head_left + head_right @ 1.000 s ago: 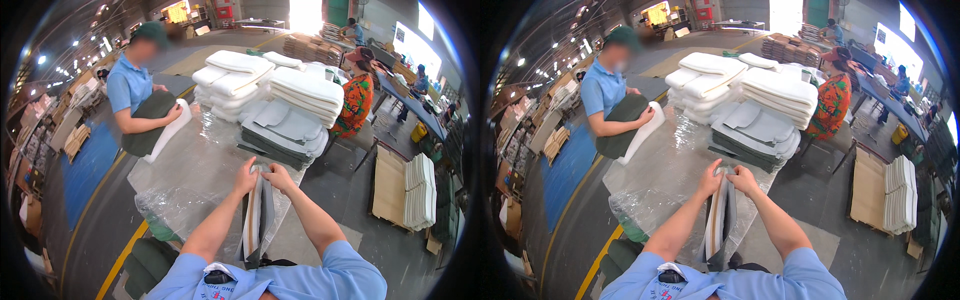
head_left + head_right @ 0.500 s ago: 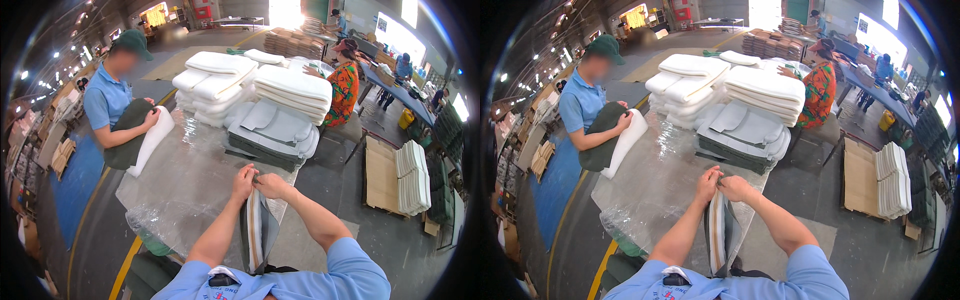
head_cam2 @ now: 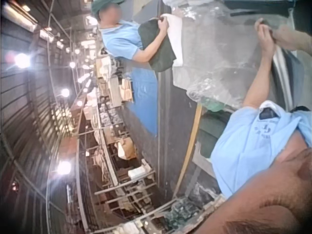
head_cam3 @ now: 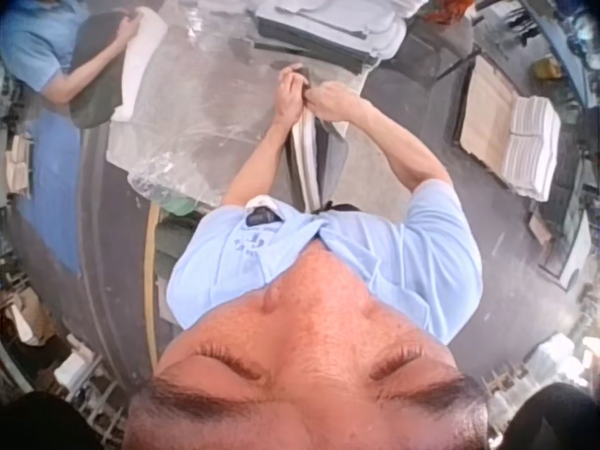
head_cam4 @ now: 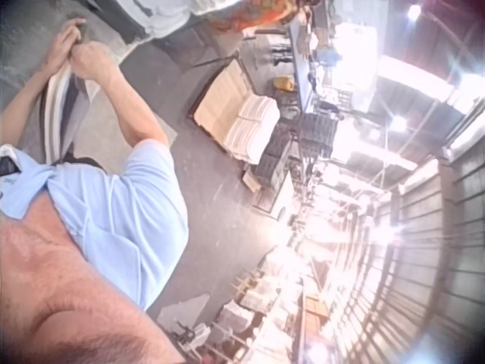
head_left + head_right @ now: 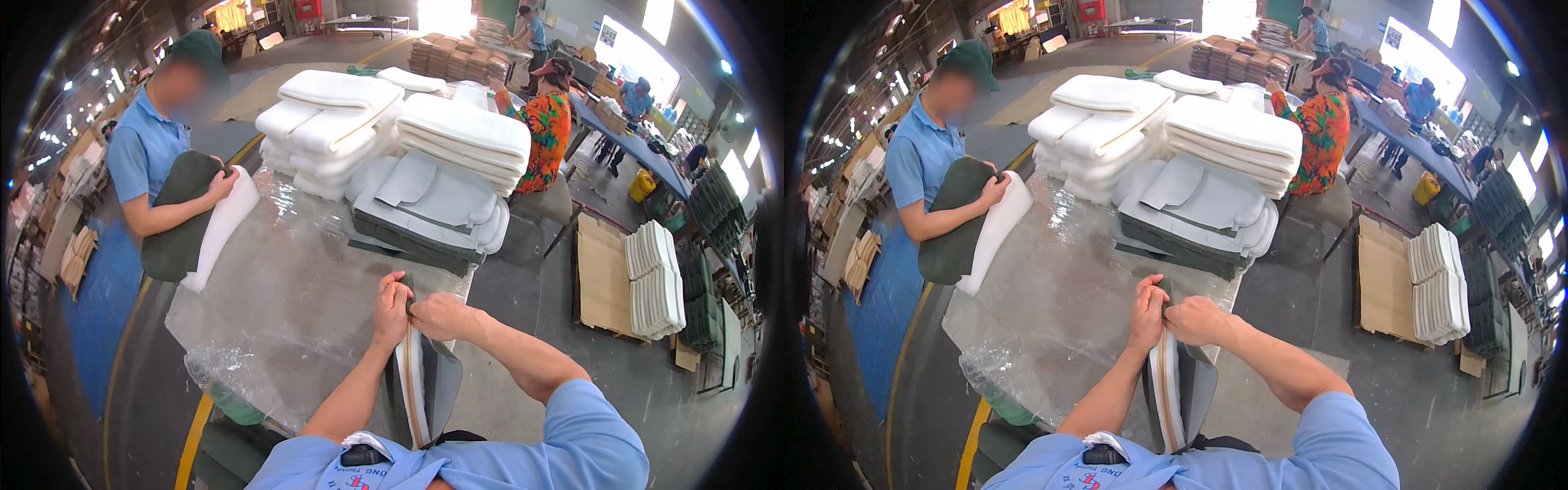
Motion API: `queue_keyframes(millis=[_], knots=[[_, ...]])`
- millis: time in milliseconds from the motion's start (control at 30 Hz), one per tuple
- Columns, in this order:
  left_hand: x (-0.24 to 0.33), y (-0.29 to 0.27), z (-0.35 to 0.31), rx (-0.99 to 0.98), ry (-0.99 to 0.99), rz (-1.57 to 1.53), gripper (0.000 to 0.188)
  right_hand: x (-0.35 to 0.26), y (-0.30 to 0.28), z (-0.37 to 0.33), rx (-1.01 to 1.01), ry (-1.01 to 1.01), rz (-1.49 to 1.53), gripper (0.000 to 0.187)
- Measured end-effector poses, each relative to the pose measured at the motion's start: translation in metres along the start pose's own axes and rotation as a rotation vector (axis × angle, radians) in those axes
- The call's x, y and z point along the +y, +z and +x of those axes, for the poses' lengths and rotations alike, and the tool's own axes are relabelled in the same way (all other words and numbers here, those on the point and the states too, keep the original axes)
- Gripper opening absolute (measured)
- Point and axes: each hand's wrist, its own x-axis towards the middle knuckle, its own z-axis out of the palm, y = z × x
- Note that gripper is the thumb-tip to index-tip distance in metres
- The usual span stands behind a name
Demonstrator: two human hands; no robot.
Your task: The person repeatedly picks up white foam inserts and green fabric covers, inserts the foam into the covers by hand, and places the finished cushions onto a stack on the table. The process is repeated for multiple units.
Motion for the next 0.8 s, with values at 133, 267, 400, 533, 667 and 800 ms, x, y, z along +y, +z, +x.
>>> queue_keyframes(millis=[133,267,400,533,667,800], knots=[[0.006,-0.009,-0.011,0.036,0.026,0.044,0.030,-0.011,0.001,-0.005,-0.013,-0.008,0.052,0.033],[0.008,-0.013,-0.011,0.058,0.045,0.105,0.030,-0.002,0.010,0.001,0.015,-0.062,0.031,0.044],[0.003,-0.017,0.000,0.040,0.048,0.184,0.028,0.046,-0.008,0.029,-0.037,0.238,0.866,0.060],[0.002,-0.019,-0.004,0.041,0.082,0.170,0.028,0.046,0.007,0.077,0.138,0.242,1.071,0.055],[-0.010,-0.052,-0.028,0.285,0.051,-0.044,0.026,0.020,0.036,0.103,0.116,0.273,1.168,0.038],[-0.019,-0.102,-0.163,0.338,-0.382,-0.118,0.032,0.072,0.044,0.074,0.089,0.403,1.287,0.031]])
